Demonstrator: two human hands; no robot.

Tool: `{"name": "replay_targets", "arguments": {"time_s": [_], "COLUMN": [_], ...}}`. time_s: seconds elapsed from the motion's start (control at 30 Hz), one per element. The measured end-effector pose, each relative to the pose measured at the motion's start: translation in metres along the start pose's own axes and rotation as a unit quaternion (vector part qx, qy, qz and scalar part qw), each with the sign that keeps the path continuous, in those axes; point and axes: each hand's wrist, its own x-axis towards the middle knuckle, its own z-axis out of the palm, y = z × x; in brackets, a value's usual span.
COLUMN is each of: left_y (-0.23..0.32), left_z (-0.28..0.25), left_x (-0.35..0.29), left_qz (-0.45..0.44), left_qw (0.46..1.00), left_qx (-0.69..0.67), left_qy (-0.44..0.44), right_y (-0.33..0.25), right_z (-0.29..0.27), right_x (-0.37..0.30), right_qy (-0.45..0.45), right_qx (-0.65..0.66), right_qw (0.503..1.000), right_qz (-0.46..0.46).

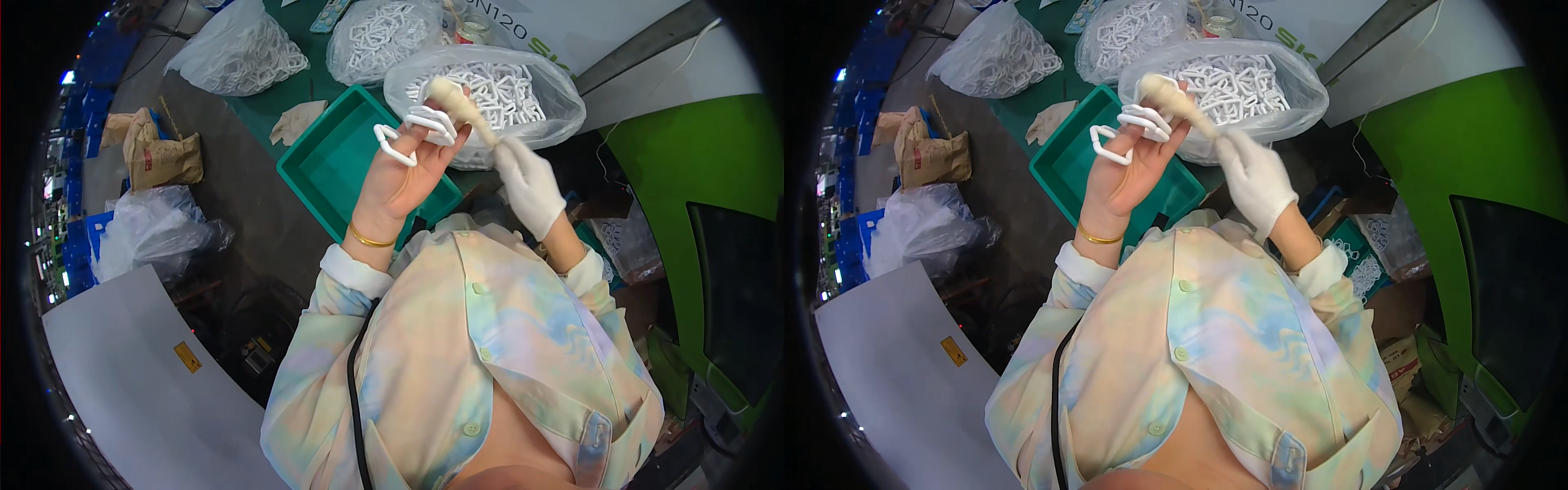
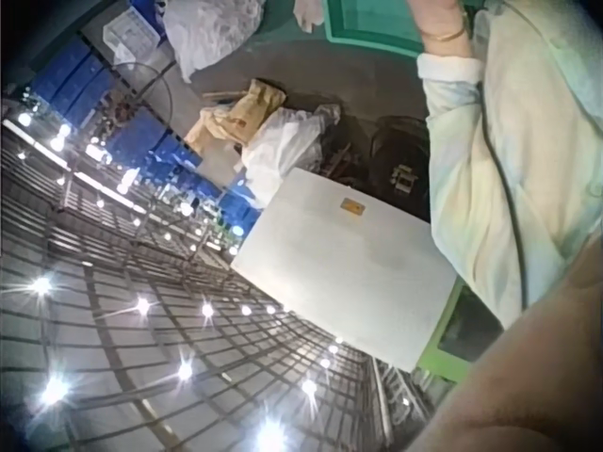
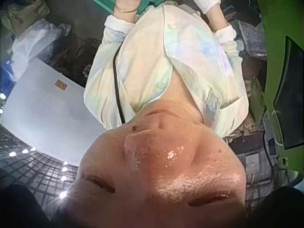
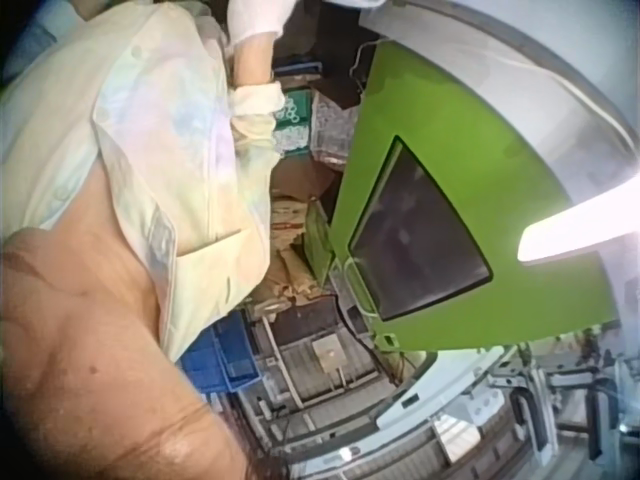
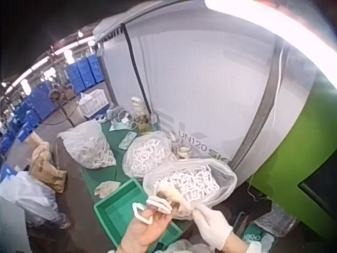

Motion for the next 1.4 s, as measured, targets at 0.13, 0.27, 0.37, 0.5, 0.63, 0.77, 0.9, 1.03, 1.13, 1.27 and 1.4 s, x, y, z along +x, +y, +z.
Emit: {"name": "replay_targets", "arguments": {"time_s": [0.13, 0.27, 0.37, 0.5, 0.63, 0.77, 0.9, 1.03, 1.13, 1.27, 1.4], "left_y": [-0.006, -0.008, -0.011, -0.012, -0.01, -0.01, 0.007, 0.013, 0.023, 0.033, 0.043], "left_z": [-0.004, 0.003, 0.007, 0.003, 0.008, 0.031, 0.055, 0.078, 0.078, 0.089, 0.083], "left_x": [0.005, 0.016, 0.027, 0.033, 0.044, 0.058, 0.069, 0.085, 0.092, 0.095, 0.09], "left_qz": [-0.001, 0.0, -0.013, -0.009, 0.015, 0.035, 0.028, 0.075, 0.144, 0.087, 0.034], "left_qw": [0.999, 0.998, 1.0, 0.996, 0.987, 0.96, 0.869, 0.674, 0.515, 0.366, 0.446], "left_qx": [0.024, 0.062, 0.022, 0.038, 0.094, 0.262, 0.493, 0.733, 0.84, 0.926, 0.894], "left_qy": [0.032, 0.015, 0.016, 0.086, 0.128, 0.097, 0.042, -0.049, -0.098, -0.032, -0.012], "right_y": [-0.012, -0.01, -0.016, -0.002, 0.013, 0.028, 0.041, 0.052, 0.056, 0.062, 0.063], "right_z": [-0.01, -0.002, -0.005, -0.012, -0.023, -0.037, -0.05, -0.059, -0.064, -0.068, -0.07], "right_x": [-0.001, -0.012, -0.018, -0.022, -0.021, -0.022, -0.02, -0.018, -0.016, -0.012, -0.009], "right_qy": [0.133, 0.054, -0.009, 0.052, 0.154, 0.192, 0.221, 0.238, 0.242, 0.243, 0.245], "right_qx": [0.051, -0.016, -0.022, -0.028, 0.056, 0.106, 0.13, 0.143, 0.143, 0.148, 0.139], "right_qw": [0.99, 0.997, 1.0, 0.997, 0.986, 0.976, 0.967, 0.96, 0.959, 0.958, 0.959], "right_qz": [0.003, -0.045, -0.015, -0.051, -0.017, 0.017, 0.007, 0.025, 0.036, 0.041, 0.04]}}
